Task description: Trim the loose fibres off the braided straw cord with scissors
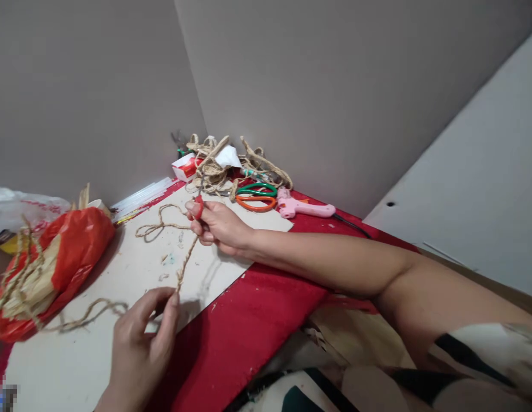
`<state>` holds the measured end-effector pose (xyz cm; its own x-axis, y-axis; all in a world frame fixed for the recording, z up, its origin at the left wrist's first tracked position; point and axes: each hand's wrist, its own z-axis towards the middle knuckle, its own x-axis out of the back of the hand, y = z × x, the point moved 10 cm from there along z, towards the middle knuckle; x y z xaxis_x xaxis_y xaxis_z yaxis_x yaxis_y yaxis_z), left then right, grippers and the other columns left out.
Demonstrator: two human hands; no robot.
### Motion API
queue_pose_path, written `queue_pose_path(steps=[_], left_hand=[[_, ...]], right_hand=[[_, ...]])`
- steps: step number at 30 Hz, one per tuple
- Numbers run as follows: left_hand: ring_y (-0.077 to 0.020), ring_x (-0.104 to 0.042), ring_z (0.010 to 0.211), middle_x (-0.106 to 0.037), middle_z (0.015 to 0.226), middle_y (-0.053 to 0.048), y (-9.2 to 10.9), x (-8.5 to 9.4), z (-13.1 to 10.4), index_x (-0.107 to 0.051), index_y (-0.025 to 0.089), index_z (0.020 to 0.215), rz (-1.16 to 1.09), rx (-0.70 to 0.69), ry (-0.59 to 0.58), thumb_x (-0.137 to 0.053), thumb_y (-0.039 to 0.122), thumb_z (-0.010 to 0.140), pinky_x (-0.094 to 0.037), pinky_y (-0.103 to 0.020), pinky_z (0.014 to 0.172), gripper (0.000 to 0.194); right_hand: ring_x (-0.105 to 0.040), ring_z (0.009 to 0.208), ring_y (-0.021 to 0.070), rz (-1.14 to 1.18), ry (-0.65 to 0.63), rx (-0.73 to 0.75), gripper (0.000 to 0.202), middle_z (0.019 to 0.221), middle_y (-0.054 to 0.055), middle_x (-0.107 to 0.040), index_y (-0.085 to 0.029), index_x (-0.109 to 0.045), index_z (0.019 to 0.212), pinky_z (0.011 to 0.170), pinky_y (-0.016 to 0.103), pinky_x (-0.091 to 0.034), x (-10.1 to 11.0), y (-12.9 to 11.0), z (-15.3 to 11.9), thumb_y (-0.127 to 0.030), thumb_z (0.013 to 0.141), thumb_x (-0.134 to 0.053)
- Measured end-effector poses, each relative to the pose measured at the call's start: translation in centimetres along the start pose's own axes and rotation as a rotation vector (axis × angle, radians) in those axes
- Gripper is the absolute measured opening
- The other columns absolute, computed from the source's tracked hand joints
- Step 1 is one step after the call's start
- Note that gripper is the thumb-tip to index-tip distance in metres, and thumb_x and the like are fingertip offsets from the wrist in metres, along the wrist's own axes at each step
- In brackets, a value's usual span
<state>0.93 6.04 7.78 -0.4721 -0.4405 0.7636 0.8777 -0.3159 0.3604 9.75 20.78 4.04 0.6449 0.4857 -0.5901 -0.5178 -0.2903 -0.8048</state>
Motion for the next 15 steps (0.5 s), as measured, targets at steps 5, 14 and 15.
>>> queue_pose_path(steps=[5,14,15], left_hand=[[-0.0155,-0.054,0.056,-0.060,0.063,0.000,-3.4,-3.8,-1.0,-0.063,0.019,0.101,-0.481,0.493,-0.222,-0.057,0.039,0.084,-0.041,-0.026,0.052,0.027],[-0.0146,-0.046,0.054,-0.058,0.062,0.001,-2.9,-2.0,-1.0,-0.065,0.023,0.073,-0.305,0.394,-0.157,-0.058,0.038,0.083,-0.034,-0.025,0.050,0.020],[-0.0148,-0.046,0.054,-0.059,0.063,0.001,-2.8,-1.9,-0.9,-0.065,0.023,0.073,-0.299,0.370,-0.155,-0.059,0.039,0.083,-0.034,-0.025,0.050,0.019]], right_hand=[[-0.038,0.031,0.0028,-0.083,-0.054,-0.021,0.033,0.047,-0.007,-0.054,-0.017,-0.047,0.075,0.031,0.014,-0.026,-1.0,1.8,-1.2,-0.045,0.078,-0.063],[-0.027,0.027,0.0010,-0.026,-0.031,-0.108,0.034,0.039,-0.009,-0.047,-0.016,-0.046,0.069,0.029,0.013,-0.019,-0.8,2.2,-0.5,-0.045,0.081,-0.060],[-0.027,0.027,0.0009,-0.030,-0.032,-0.106,0.035,0.039,-0.009,-0.046,-0.016,-0.045,0.069,0.029,0.013,-0.019,-0.7,2.2,-0.3,-0.045,0.081,-0.061]])
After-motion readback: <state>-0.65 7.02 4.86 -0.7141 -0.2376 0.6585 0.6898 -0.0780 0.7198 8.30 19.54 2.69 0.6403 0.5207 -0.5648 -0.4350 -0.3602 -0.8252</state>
